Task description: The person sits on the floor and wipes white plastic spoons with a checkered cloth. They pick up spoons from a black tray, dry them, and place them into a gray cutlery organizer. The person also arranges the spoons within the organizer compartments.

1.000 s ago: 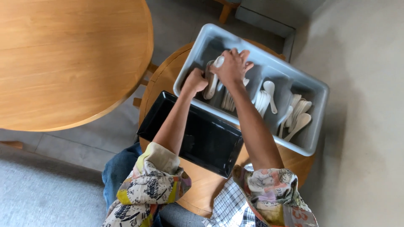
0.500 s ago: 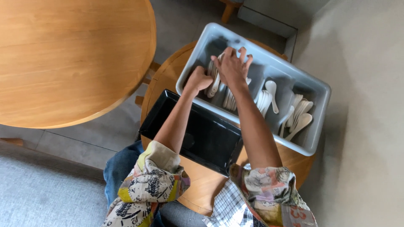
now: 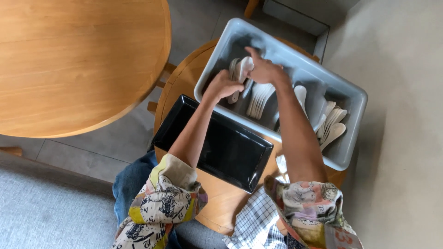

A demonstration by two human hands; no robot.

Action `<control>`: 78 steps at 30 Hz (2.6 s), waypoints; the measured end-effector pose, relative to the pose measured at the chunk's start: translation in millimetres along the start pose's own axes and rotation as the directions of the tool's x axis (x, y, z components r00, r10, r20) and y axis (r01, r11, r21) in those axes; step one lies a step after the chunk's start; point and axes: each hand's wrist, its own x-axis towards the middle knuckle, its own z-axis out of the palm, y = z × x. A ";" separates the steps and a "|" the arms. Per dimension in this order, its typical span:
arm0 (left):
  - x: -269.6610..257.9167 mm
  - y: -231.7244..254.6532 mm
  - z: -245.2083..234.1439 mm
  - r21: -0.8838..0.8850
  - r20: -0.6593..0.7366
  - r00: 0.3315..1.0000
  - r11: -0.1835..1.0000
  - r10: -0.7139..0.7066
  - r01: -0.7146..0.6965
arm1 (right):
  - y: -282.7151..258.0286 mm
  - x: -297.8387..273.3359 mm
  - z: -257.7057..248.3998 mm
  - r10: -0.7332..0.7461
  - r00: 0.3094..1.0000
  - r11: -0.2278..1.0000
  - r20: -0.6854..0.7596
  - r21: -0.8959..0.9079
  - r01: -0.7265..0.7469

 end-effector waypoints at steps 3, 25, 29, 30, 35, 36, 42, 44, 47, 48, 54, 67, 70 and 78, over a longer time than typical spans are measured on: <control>-17.2 19.0 -7.7 0.028 -0.011 1.000 1.000 -0.012 0.012 | -5.6 19.5 -5.9 -0.040 0.998 0.992 -0.048 -0.123 0.033; 17.1 3.1 11.5 0.369 -0.246 0.924 0.910 0.294 -0.191 | -22.4 30.7 -8.8 -0.260 0.950 0.958 -0.174 -0.172 0.231; 16.1 4.5 5.1 0.467 -0.217 0.906 0.854 0.363 -0.230 | -14.7 44.8 -0.9 -0.290 0.929 0.943 -0.229 -0.234 0.237; 9.8 11.6 0.5 0.456 -0.227 0.898 0.856 0.378 -0.245 | -15.8 44.6 -1.7 -0.289 0.935 0.947 -0.206 -0.204 0.248; 18.7 -22.9 9.5 0.436 -0.235 0.880 0.854 0.413 -0.284 | -21.9 45.8 -22.6 -0.219 0.974 0.974 -0.053 -0.069 0.215; 19.4 -22.2 7.8 0.436 -0.239 0.872 0.850 0.427 -0.297 | -31.3 31.5 -34.8 -0.162 0.987 0.986 0.014 -0.045 0.162; 22.6 -19.9 12.3 0.472 -0.233 0.908 0.857 0.349 -0.208 | -29.4 27.7 -41.3 -0.135 0.983 0.989 0.123 -0.051 0.142; 19.4 -10.9 12.2 0.481 -0.233 0.910 0.854 0.343 -0.199 | -31.0 18.4 -42.6 -0.136 0.980 0.987 0.142 -0.071 0.147; 16.5 -8.3 11.1 0.481 -0.241 0.917 0.859 0.319 -0.173 | -39.7 5.6 -41.6 -0.163 0.976 0.980 0.141 -0.089 0.177; 16.5 -7.0 11.7 0.466 -0.245 0.921 0.870 0.303 -0.162 | -42.3 0.5 -42.9 -0.182 0.976 0.977 0.121 -0.091 0.194; 20.0 -8.4 16.5 0.618 -0.156 0.947 0.775 0.282 -0.129 | -22.5 20.0 -22.6 -0.221 0.975 0.973 0.029 0.075 0.219; 37.9 -36.6 13.8 0.516 -0.114 0.928 0.819 0.356 -0.251 | 0.1 49.7 -2.2 -0.270 0.960 0.924 -0.073 0.263 0.279; 13.8 -9.5 10.1 0.541 -0.086 0.938 0.806 0.335 -0.238 | -17.5 17.3 -16.9 -0.286 0.958 0.927 -0.025 0.245 0.283; 12.7 -0.1 18.6 0.614 -0.165 0.968 0.788 0.187 -0.047 | -16.4 26.9 -12.2 -0.243 0.970 0.959 0.007 0.154 0.239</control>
